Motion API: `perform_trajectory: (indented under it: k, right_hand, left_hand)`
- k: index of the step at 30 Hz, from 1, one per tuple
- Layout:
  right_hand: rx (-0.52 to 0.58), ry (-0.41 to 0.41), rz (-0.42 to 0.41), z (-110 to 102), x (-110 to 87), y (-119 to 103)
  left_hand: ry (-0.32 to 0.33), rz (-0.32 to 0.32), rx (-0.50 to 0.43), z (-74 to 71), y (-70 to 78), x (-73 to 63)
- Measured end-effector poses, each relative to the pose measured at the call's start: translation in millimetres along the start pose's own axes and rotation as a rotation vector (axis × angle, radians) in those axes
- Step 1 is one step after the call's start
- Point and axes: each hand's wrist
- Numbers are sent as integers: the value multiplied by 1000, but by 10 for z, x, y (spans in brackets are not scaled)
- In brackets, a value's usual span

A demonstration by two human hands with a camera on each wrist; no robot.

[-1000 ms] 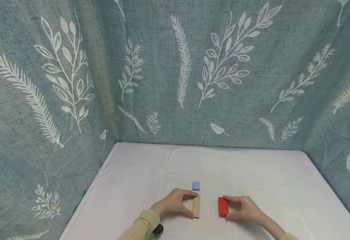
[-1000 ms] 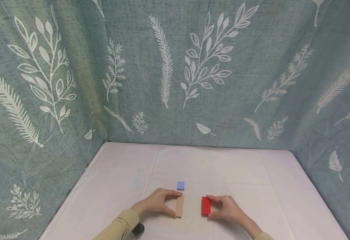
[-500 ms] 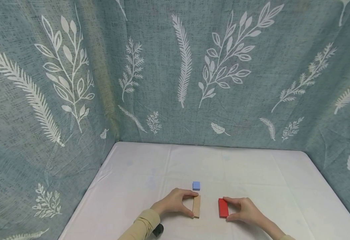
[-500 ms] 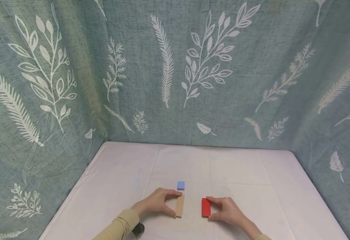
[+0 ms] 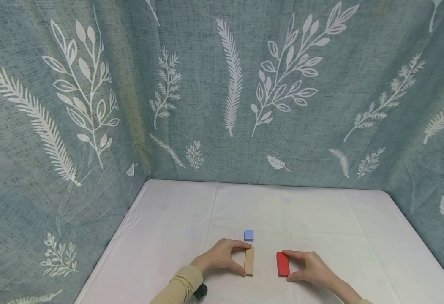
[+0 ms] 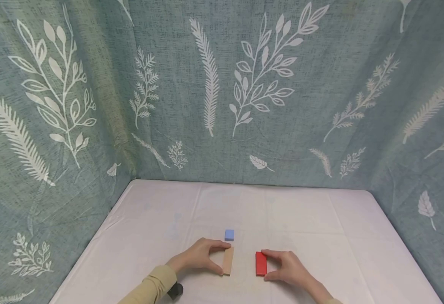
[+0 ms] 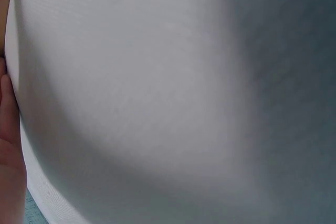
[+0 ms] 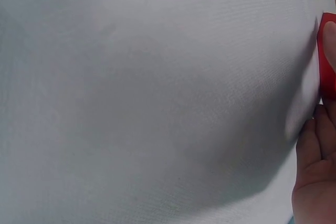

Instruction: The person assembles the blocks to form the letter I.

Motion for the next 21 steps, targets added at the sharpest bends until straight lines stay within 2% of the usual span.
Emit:
perform_trajectory:
  k: [10, 21]
  right_hand:
    - [-23, 29, -14, 13, -27, 7]
    - [1, 23, -15, 15, -36, 2]
  left_hand:
    - [7, 20, -8, 9, -33, -2]
    - [4, 18, -12, 26, -64, 10]
Point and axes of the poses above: each hand's wrist, its own x-axis towards the middle knuckle, its own z-axis out of the palm, y = z × x, and after that the axes turned 1 degree about -y, right-handed
